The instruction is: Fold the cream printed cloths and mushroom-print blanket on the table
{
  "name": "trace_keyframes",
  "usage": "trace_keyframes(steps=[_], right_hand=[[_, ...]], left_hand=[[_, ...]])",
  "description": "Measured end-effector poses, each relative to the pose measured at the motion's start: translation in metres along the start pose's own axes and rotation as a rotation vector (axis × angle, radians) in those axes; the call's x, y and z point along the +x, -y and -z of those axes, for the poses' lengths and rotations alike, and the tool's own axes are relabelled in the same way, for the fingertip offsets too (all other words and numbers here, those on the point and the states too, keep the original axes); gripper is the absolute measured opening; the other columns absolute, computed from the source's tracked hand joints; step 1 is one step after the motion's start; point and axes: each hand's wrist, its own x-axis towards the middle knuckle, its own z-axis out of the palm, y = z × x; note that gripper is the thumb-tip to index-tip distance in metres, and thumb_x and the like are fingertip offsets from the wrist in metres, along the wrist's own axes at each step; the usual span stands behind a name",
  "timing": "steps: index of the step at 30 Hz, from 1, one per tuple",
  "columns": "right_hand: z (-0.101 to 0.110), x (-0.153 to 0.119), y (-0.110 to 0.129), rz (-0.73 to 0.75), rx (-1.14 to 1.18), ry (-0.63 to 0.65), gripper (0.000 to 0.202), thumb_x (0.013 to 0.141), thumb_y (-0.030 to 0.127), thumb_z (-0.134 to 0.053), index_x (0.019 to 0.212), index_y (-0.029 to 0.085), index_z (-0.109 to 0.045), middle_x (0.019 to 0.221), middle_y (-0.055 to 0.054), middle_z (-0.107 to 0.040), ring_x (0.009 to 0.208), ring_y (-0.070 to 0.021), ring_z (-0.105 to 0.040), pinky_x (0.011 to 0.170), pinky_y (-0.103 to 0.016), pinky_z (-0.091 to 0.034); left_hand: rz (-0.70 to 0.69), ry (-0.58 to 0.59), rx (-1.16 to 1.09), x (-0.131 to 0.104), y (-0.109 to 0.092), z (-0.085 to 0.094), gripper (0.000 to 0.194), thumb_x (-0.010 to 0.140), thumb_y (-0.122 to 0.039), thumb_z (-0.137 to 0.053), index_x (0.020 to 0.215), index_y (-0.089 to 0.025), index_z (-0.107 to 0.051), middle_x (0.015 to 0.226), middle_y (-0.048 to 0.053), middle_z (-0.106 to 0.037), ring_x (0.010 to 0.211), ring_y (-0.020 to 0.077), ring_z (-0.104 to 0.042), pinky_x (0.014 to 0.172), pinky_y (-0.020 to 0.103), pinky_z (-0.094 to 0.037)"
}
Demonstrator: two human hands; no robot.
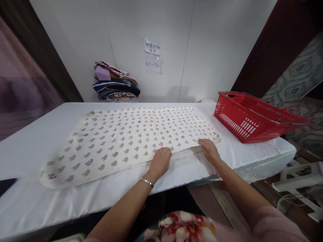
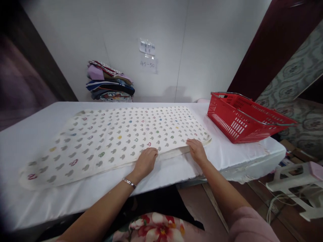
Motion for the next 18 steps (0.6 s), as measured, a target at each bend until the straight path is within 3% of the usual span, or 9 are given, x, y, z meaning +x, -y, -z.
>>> trace_keyframes(steps=[3,6,14,18], right_hand=[[-0.001,-0.012,-0.001,0.026,-0.002,0.103,0.022,0.088,0.019,-0.045,0.097,0.021,-0.066,0.104,-0.007,-0.067,0.099,-0.0214,-0.059,0.086,-0.041,-0.046],[-0.006,-0.023,-0.005,0.0,-0.019,0.127,0.022,0.088,0.019,-0.046,0.096,0.021,-0.067,0.105,-0.007,-0.067,0.098,-0.0219,-0.06,0.086,-0.042,-0.046],[-0.012,-0.024,-0.011,-0.044,-0.007,0.149,0.024,0.087,0.021,-0.047,0.098,0.022,-0.068,0.106,-0.008,-0.066,0.1,-0.0231,-0.059,0.087,-0.043,-0.048],[-0.012,-0.022,-0.01,-0.017,-0.014,0.163,0.027,0.088,0.019,-0.045,0.101,0.021,-0.068,0.107,-0.009,-0.066,0.101,-0.0233,-0.059,0.088,-0.043,-0.048]], left_hand=[[-0.061,0.073,0.044,-0.008,-0.003,-0.003,0.019,0.09,-0.012,-0.035,0.089,-0.016,-0.053,0.091,0.006,-0.057,0.086,0.0192,-0.05,0.076,0.034,-0.04],[-0.094,0.133,0.084,-0.012,-0.003,-0.01,0.018,0.089,-0.011,-0.037,0.089,-0.016,-0.054,0.09,0.006,-0.056,0.084,0.019,-0.049,0.074,0.034,-0.04],[0.017,0.074,0.161,-0.006,-0.001,-0.01,0.017,0.09,-0.012,-0.038,0.088,-0.016,-0.055,0.09,0.005,-0.058,0.085,0.0192,-0.05,0.074,0.034,-0.039],[-0.026,0.14,0.141,-0.007,-0.002,-0.008,0.015,0.09,-0.016,-0.041,0.085,-0.016,-0.055,0.09,0.005,-0.059,0.085,0.0187,-0.05,0.075,0.033,-0.039]])
